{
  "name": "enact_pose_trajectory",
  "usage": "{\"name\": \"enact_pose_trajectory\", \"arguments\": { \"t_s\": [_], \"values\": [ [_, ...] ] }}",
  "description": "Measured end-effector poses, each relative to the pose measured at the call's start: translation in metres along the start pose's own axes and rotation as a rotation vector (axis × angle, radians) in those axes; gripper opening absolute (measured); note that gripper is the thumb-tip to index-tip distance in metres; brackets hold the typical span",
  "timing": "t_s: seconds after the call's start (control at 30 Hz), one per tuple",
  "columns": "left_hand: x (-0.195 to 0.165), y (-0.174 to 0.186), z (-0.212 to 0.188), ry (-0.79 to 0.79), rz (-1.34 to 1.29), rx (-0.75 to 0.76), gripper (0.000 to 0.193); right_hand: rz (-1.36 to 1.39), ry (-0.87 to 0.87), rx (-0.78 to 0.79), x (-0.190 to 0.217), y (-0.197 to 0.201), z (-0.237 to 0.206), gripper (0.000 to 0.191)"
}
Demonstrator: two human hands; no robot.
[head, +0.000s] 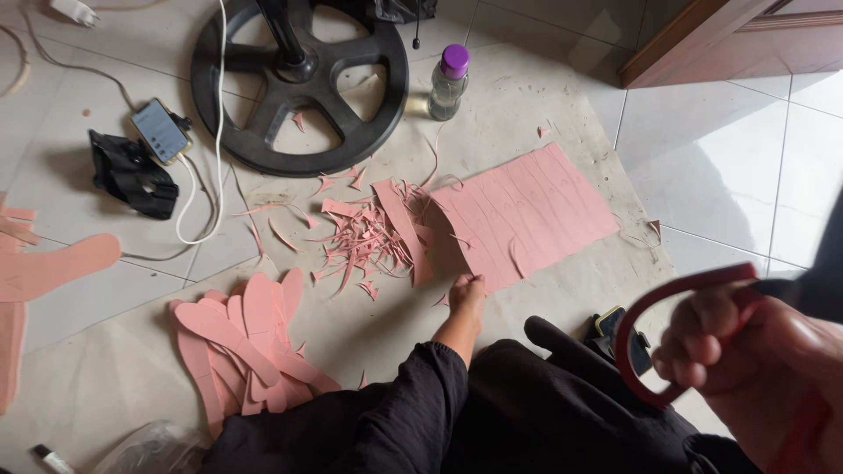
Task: The person cuts a pink sheet of material into foot-shaped pieces using red-handled scissors. They follow pre-drawn outlines, trim the edges, and place the finished pieces on the floor.
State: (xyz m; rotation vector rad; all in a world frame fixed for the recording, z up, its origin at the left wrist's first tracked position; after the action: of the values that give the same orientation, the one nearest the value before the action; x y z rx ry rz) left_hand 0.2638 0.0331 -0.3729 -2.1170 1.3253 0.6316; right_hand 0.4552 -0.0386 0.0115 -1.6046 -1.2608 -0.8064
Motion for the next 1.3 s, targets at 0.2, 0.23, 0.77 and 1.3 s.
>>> {"name": "enact_pose_trajectory", "arguments": {
  "t_s": [0.2,0.23,0.77,1.3],
  "values": [
    [-0.042,-0.022,-0.037,0.527,-0.586,0.091,0.010,0.013,0.056,0.140,0.011,-0.060,0.021,0.035],
    [-0.055,-0.020,-0.043,0.518,-0.616,0.141,0.009,0.045,0.085,0.196,0.010,-0.070,0.026,0.035],
    [-0.292,0.145,-0.187,-0.214,0.051,0.336,0.014,-0.161,0.310,-0.122,-0.007,-0.156,0.092,0.021],
    [-0.353,0.209,-0.261,-0.861,-0.283,0.332,0.013,-0.147,0.333,0.192,-0.049,-0.255,0.101,0.034]
  ]
}}
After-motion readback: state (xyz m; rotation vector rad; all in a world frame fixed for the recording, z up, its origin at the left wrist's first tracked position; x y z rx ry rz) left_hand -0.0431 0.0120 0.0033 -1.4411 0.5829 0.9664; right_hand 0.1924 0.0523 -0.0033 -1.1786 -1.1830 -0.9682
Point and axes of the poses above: each hand's wrist, its own z-axis towards the middle knuckle, its own y-axis out of the back of the hand, x = y × z, the point moved 1 cm from there along z, towards the middle knuckle, and after that the axes turned 5 degrees about -z, right-handed, at the moved point
